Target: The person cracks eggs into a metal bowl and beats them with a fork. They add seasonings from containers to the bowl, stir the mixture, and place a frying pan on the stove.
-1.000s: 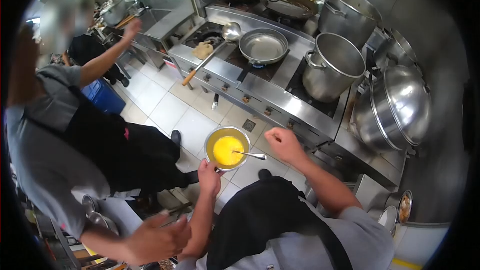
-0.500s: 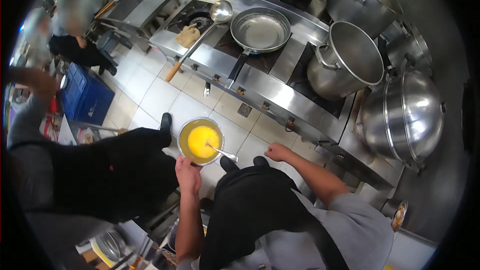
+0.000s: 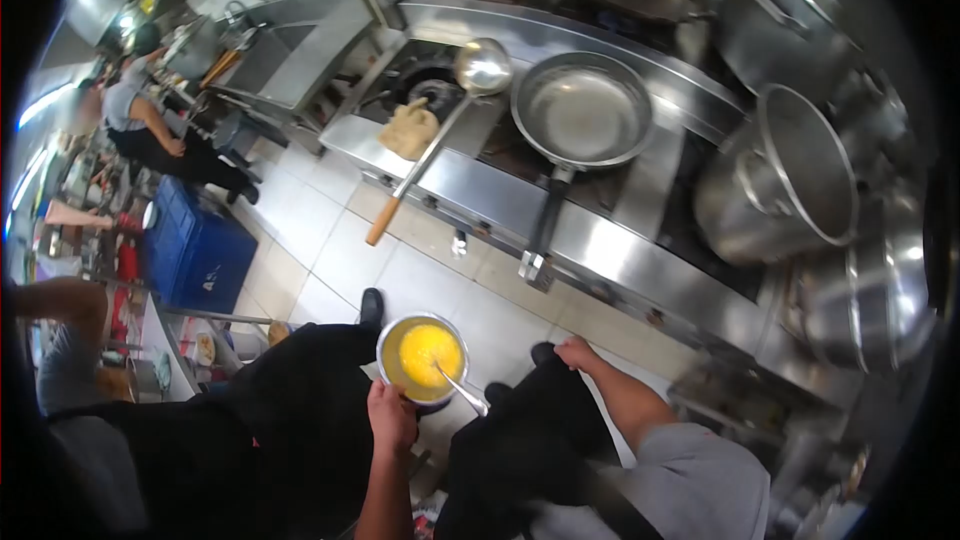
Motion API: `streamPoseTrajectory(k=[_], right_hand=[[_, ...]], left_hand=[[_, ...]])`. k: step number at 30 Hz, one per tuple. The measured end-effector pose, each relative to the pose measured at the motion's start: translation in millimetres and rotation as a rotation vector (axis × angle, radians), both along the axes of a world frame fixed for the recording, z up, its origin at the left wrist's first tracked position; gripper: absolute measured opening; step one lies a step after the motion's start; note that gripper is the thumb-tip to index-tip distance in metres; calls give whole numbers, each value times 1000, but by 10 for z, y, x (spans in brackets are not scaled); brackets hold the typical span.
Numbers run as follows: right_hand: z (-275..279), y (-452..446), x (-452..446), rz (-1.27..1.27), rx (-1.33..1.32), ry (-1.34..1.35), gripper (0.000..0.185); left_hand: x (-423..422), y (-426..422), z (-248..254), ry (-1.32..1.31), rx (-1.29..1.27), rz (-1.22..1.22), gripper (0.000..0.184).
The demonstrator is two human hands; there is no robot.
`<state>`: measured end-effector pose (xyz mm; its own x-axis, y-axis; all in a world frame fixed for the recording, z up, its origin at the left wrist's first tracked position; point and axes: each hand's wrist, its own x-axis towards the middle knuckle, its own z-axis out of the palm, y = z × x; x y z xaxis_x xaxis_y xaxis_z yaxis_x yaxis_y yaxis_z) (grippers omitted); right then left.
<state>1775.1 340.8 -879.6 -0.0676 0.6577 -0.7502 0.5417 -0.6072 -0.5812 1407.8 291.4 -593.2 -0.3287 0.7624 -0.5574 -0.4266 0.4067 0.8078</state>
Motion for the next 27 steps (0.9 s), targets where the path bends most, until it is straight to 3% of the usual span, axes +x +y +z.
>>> streamPoseTrajectory(k=[4, 5, 7, 9, 14, 20, 27], right_hand=[[-1594, 797, -197, -128, 162, -59, 34], [-1786, 942, -251, -103, 166, -49, 34], [-2080, 1424, -358, -384, 268, 3, 33], [-3123, 1898, -276, -333, 138, -5, 44], [-2957, 2719, -256, -598, 200, -5, 41], [-3468, 3198, -180, -722, 244, 96, 38], [-3869, 3231, -141, -804, 300, 205, 35]], left_hand=[[-189, 220, -634, -14, 22, 53, 14], [-251, 225, -810, -6, 26, 78, 14], [-378, 309, -1149, 25, 45, 52, 14], [-494, 367, -1437, 57, 56, 84, 14], [-650, 479, -1985, 98, 87, 110, 13], [-794, 499, -2730, 167, 131, 118, 6], [-824, 420, -3094, 151, 94, 101, 5]])
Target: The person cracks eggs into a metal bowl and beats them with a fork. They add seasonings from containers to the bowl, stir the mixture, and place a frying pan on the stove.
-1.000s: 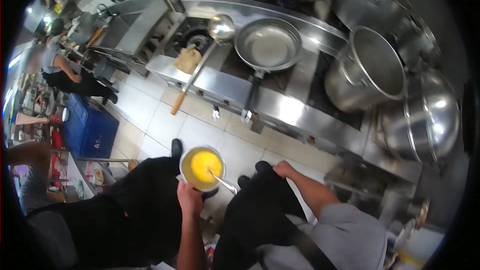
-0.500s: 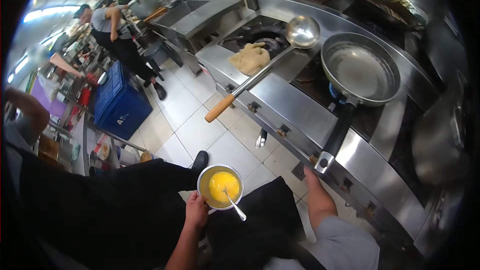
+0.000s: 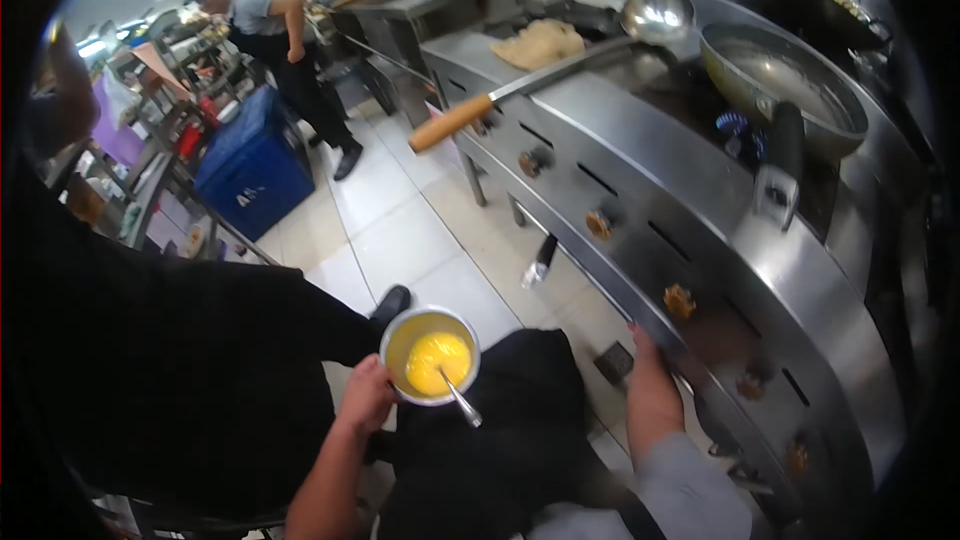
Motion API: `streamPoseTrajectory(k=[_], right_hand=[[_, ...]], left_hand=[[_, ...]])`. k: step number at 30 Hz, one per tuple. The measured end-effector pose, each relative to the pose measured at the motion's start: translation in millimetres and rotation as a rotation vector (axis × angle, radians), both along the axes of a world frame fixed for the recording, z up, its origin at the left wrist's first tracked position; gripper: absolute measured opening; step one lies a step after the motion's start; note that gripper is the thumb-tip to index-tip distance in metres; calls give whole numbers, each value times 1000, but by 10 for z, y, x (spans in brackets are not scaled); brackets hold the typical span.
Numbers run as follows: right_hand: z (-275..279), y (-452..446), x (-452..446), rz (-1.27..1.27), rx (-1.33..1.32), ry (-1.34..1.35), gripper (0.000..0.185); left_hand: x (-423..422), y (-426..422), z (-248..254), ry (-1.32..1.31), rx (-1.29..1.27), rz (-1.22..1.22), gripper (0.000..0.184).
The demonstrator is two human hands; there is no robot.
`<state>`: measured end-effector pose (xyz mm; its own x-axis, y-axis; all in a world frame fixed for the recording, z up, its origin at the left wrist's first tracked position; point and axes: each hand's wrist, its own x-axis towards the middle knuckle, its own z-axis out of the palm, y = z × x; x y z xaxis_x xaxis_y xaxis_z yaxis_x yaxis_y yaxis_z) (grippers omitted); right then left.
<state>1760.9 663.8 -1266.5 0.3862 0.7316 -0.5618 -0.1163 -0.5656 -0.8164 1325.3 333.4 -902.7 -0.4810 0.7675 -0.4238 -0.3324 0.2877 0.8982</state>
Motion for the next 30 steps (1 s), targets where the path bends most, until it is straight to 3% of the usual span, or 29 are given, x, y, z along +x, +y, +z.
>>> streamPoseTrajectory(k=[2, 4, 6, 8, 9, 10, 12, 15, 20, 26, 30], right_hand=[[-39, -34, 35, -9, 11, 11, 34], [-4, 22, 89, -28, 22, 27, 34], [35, 103, 107, -36, 22, 52, 33], [-12, 41, 128, -48, 5, 67, 32], [-16, -5, 150, -52, -14, 77, 32], [-13, -63, 167, -55, -42, 90, 32], [45, -204, 147, -59, -102, 146, 31], [146, -84, -43, -49, -139, 211, 30], [313, 293, -392, -98, -118, 262, 29], [403, 41, -715, -189, -26, 170, 29], [1240, -700, -871, -127, 116, 93, 21]], left_hand=[[-285, 27, -248, 7, -6, -101, 9], [-139, 199, -41, -71, 68, -49, 14], [-380, 338, -176, -51, 74, -80, 16], [-543, 543, -333, 39, 78, -83, 16], [-603, 614, -452, 297, 37, -142, 16], [-604, 701, -402, 42, 46, -94, 16], [-626, 788, -255, -33, 27, -28, 14], [-788, 860, -418, -107, 35, 64, 13], [-994, 834, -391, 89, -93, 2, 12], [-940, 821, -381, 15, 5, 5, 10], [-770, 701, -356, -16, 49, 9, 9]])
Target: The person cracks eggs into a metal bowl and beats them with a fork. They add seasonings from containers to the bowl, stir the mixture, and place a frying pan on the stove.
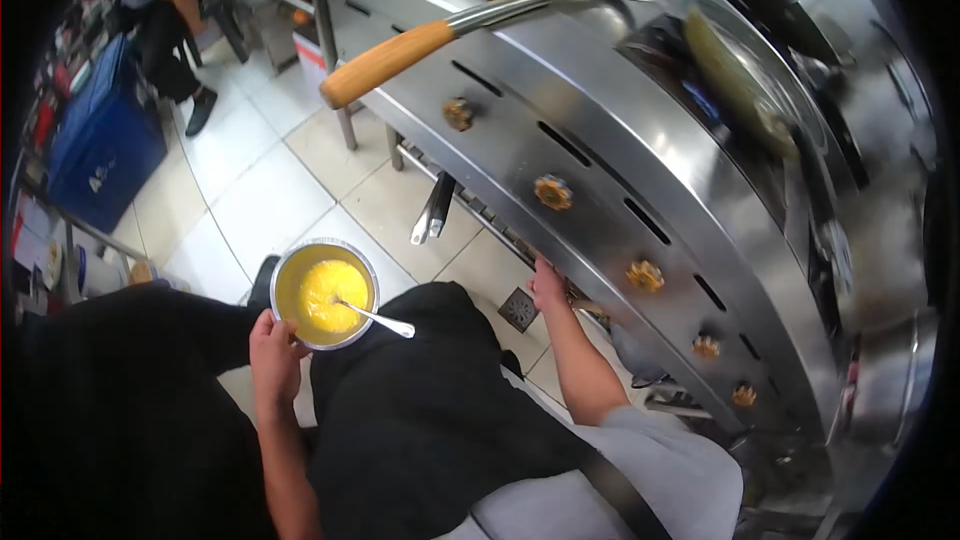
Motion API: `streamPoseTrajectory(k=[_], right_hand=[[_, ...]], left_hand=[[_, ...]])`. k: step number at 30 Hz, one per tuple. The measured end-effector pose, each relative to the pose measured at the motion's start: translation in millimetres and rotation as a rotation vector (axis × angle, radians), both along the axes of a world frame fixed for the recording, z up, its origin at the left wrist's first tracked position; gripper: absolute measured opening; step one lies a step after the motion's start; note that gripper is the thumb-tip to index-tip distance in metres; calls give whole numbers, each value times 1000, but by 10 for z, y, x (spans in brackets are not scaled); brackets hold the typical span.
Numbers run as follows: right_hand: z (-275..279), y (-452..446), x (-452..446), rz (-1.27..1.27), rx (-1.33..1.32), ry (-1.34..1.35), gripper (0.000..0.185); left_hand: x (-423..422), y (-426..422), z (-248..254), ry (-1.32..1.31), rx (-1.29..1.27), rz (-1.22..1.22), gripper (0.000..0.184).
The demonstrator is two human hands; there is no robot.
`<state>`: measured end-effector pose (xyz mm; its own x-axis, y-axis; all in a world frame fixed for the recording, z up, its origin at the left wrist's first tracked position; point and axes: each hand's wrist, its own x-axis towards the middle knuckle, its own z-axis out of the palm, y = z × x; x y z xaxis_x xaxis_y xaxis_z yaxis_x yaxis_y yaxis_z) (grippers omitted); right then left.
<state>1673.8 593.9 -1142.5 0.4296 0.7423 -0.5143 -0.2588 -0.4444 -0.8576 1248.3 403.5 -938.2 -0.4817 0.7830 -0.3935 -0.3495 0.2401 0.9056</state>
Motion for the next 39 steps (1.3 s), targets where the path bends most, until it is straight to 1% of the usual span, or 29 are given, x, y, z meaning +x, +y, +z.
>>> streamPoseTrajectory(k=[2, 4, 5, 7, 8, 9, 10, 11, 13, 14, 15, 16, 18, 19, 20, 21, 22, 23, 24, 26, 28, 29, 31, 33, 34, 36, 37, 38, 39], right_hand=[[92, -449, 144, 98, -16, 72, 18], [186, -886, 308, 259, -62, 137, 14], [278, -1040, 355, 258, -41, 144, 14], [490, -1340, 389, 442, -76, 141, 8], [793, -1436, 338, 433, -58, 152, 8], [1214, -1612, 295, 531, -158, 106, 10], [1490, -1723, 278, 652, -277, 46, 13], [1658, -1793, 290, 652, -302, 38, 13], [1979, -1951, 272, 788, -285, 144, 14], [2134, -2021, 267, 773, -318, 160, 14], [2320, -2099, 254, 829, -327, 157, 16], [2510, -2116, 260, 884, -320, 151, 17], [2835, -2252, 235, 861, -352, 203, 19], [3001, -2276, 218, 919, -381, 134, 19], [3166, -2300, 197, 978, -406, 66, 19], [3346, -2298, 192, 1061, -497, -34, 20], [3510, -2334, 172, 1034, -476, -1, 20], [3677, -2391, 173, 1071, -486, -29, 20], [3833, -2464, 198, 1119, -509, -66, 21], [4105, -2612, 240, 1134, -526, -57, 21], [4455, -2741, 195, 1151, -550, -61, 22], [4662, -2762, 177, 1170, -566, -98, 21], [5005, -2873, 205, 1166, -583, -160, 20], [5174, -2979, 266, 1230, -473, -247, 16], [5385, -2950, 230, 1229, -463, -268, 16], [5832, -2906, 161, 1163, -599, -170, 14], [5960, -2912, 138, 1098, -610, -82, 12], [6074, -2860, 91, 1108, -609, -95, 12], [6190, -2803, 33, 1056, -610, -45, 11]], left_hand=[[59, -112, 30, 158, 32, -113, 8], [157, -203, 38, -5, 74, -81, 10], [237, -244, 68, 6, 93, -83, 10], [351, -343, 201, -55, 118, -54, 11], [369, -315, 306, -40, 132, -66, 11], [382, -251, 465, -42, 98, -113, 12], [391, -268, 528, -58, 54, -132, 13], [353, -247, 577, -33, 43, -151, 14], [390, -187, 820, -55, 29, -159, 15], [413, -182, 959, -61, 19, -175, 15], [492, -178, 1219, -77, 23, -192, 15], [448, -180, 1305, -73, -7, -213, 15], [279, -237, 1435, -53, -11, -235, 15], [390, -234, 1686, 50, -12, -207, 18], [337, -249, 1843, 47, -37, -242, 22], [335, -247, 1989, -53, -11, -206, 26], [308, -234, 2112, -129, 0, -201, 29], [183, -249, 2143, -160, -9, -224, 29], [213, -229, 2327, -168, 3, -274, 30], [106, -207, 2524, -191, -4, -325, 29], [130, -132, 2810, -245, 41, -341, 28], [21, -121, 2826, -308, 72, -370, 29], [8, -24, 3189, -322, 78, -373, 30], [-44, 68, 3552, -327, 50, -367, 33], [-114, 115, 3682, -334, 70, -365, 33], [-256, 196, 3902, -331, 110, -356, 35], [-313, 248, 4055, -339, 99, -321, 33], [-395, 310, 4147, -344, 107, -309, 33], [-489, 362, 4222, -322, 130, -297, 31]])
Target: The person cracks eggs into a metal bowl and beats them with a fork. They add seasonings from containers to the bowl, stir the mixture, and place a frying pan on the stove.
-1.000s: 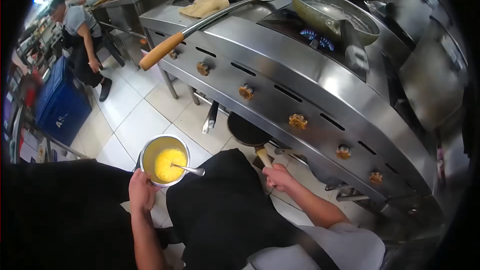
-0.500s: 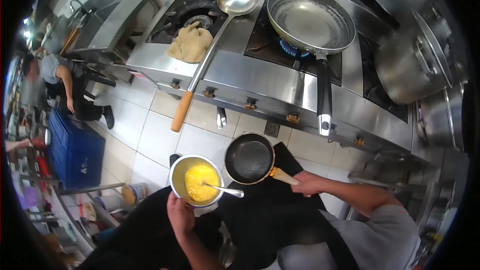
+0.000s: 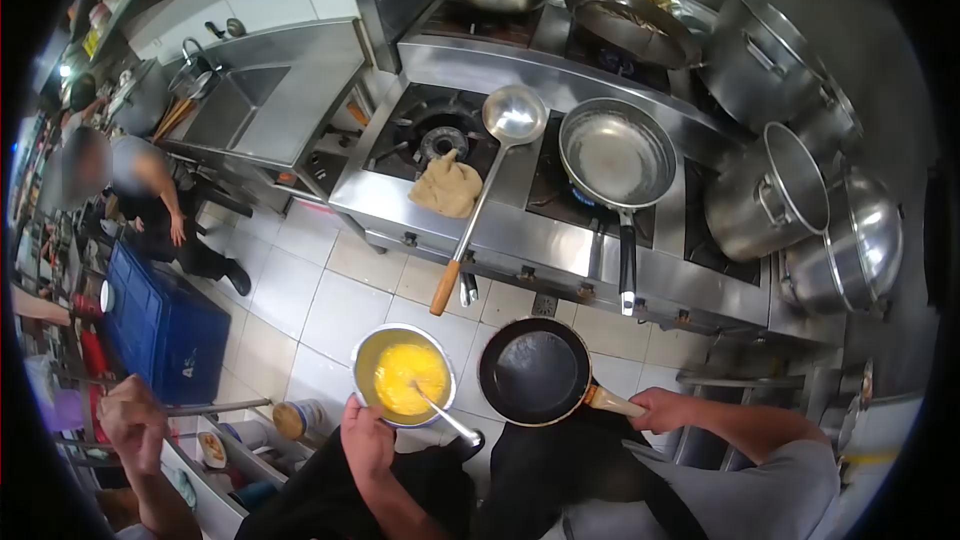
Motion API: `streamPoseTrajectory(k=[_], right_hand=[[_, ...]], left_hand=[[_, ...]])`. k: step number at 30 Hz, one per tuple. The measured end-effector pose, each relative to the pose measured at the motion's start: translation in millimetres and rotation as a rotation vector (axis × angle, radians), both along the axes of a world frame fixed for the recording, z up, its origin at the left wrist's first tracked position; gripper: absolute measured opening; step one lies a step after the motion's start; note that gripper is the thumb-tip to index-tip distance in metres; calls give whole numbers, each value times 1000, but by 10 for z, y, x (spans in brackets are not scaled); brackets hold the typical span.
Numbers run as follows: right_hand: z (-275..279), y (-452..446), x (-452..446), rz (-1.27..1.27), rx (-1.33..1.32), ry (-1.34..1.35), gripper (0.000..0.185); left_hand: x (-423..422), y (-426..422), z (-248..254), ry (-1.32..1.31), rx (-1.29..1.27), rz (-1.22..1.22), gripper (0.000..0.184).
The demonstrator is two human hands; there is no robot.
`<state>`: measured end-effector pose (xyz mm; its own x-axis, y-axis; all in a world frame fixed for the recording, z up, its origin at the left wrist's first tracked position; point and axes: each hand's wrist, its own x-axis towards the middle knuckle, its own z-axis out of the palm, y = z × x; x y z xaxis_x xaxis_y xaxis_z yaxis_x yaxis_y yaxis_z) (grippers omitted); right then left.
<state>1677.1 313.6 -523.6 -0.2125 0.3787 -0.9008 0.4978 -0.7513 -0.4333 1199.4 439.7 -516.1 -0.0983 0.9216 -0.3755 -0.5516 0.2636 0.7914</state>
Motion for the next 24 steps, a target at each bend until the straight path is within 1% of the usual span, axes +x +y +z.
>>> streamPoseTrajectory(k=[1, 3, 5, 7, 9, 11, 13, 14, 15, 16, 17, 18, 19, 20, 21, 22, 24], right_hand=[[133, 84, -82, -66, -21, 26, 10], [363, 442, -302, -68, -20, 42, 10], [511, 902, -562, -130, 93, 91, 13], [417, 1373, -811, -200, 221, 119, 16], [465, 2011, -1158, -349, 293, 219, 18], [230, 2685, -1473, -461, 437, 262, 19], [-167, 3397, -1746, -583, 539, 281, 15], [-348, 3716, -1850, -631, 541, 255, 15], [-497, 4013, -1945, -671, 549, 231, 15], [-637, 4265, -2029, -657, 560, 239, 15], [-762, 4490, -2103, -736, 602, 212, 15], [-815, 4641, -2168, -814, 638, 182, 16], [-811, 4712, -2207, -806, 638, 186, 16], [-813, 4750, -2219, -779, 650, 164, 16], [-828, 4782, -2242, -753, 659, 145, 17], [-879, 4788, -2206, -690, 622, 159, 22], [-782, 4754, -2205, -658, 554, 90, 29]], left_hand=[[-74, 58, 103, 20, 20, 14, 30], [-245, 178, 286, -11, -2, 56, 27], [-467, 272, 371, 30, -22, 81, 27], [-570, 407, 487, 74, -44, 119, 26], [-651, 644, 631, 129, -57, 171, 25], [-724, 891, 725, 189, -75, 178, 25], [-854, 1094, 718, 242, -97, 188, 24], [-980, 1189, 668, 421, -49, 109, 22], [-1055, 1318, 576, 428, -13, 125, 22], [-1130, 1447, 483, 435, 23, 140, 22], [-1204, 1577, 390, 441, 59, 155, 21], [-1149, 1765, 525, 353, -28, 168, 23], [-1102, 1955, 650, 264, -118, 181, 24], [-1090, 2134, 725, 244, -144, 175, 24], [-1175, 2287, 681, 250, -144, 185, 24], [-1282, 2488, 540, 236, -133, 173, 24], [-1472, 2911, 291, 223, -124, 154, 25]])
